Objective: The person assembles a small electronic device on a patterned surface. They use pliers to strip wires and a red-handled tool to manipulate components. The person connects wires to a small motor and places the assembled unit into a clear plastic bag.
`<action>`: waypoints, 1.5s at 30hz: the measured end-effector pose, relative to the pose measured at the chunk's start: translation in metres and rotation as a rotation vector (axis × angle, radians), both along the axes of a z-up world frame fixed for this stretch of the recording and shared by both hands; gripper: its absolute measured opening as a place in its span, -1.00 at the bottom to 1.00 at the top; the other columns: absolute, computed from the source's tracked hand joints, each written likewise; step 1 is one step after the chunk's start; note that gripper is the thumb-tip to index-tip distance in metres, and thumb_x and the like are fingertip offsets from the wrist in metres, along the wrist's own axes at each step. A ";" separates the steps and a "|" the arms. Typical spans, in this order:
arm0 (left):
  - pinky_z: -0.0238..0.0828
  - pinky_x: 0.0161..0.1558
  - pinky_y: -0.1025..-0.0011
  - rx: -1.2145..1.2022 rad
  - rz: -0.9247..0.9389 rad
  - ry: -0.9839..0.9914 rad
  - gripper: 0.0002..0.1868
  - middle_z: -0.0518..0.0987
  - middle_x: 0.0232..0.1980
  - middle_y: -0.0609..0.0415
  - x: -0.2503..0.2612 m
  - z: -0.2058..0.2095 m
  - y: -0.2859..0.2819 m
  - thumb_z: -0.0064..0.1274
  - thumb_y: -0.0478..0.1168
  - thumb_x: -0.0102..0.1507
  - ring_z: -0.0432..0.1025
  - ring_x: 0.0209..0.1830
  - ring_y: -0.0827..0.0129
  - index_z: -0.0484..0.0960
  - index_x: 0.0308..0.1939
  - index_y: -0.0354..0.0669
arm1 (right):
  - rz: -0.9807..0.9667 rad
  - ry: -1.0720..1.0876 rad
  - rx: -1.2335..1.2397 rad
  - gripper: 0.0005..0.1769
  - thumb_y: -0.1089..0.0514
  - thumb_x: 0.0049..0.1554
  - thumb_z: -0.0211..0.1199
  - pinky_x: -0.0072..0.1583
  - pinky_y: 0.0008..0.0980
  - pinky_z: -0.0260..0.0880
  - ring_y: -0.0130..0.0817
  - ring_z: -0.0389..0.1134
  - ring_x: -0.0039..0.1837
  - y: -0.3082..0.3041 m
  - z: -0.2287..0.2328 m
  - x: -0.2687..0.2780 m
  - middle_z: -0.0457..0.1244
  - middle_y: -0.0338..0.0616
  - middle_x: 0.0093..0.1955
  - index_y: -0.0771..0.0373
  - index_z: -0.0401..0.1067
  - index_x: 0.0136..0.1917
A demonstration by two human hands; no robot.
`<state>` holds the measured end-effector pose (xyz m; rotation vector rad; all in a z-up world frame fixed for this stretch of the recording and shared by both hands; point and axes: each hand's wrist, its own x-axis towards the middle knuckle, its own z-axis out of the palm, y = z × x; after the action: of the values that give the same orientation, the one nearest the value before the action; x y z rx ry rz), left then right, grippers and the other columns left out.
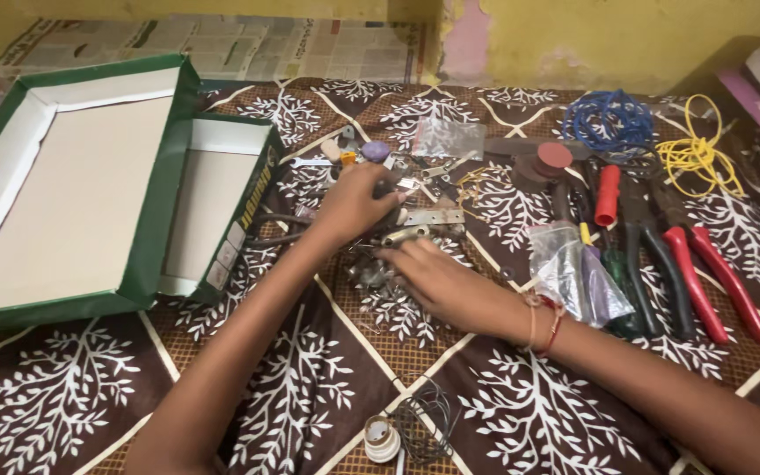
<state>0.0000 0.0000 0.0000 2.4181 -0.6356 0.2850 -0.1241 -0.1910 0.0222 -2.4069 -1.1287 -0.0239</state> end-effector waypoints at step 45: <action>0.27 0.26 0.15 -0.170 -0.102 -0.310 -0.62 0.56 0.17 -0.14 -0.009 -0.019 0.040 0.08 -0.24 0.32 0.36 0.27 -0.02 0.54 0.22 -0.21 | -0.075 -0.074 -0.353 0.25 -0.52 0.04 0.20 0.56 0.01 -0.24 0.42 -0.36 0.64 -0.044 -0.015 0.022 -0.39 0.67 0.58 0.39 -0.21 0.57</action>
<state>-0.0089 0.0403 -0.0194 2.1893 -0.8318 0.6521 -0.1016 -0.2353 0.0073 -2.7795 -1.1545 0.0675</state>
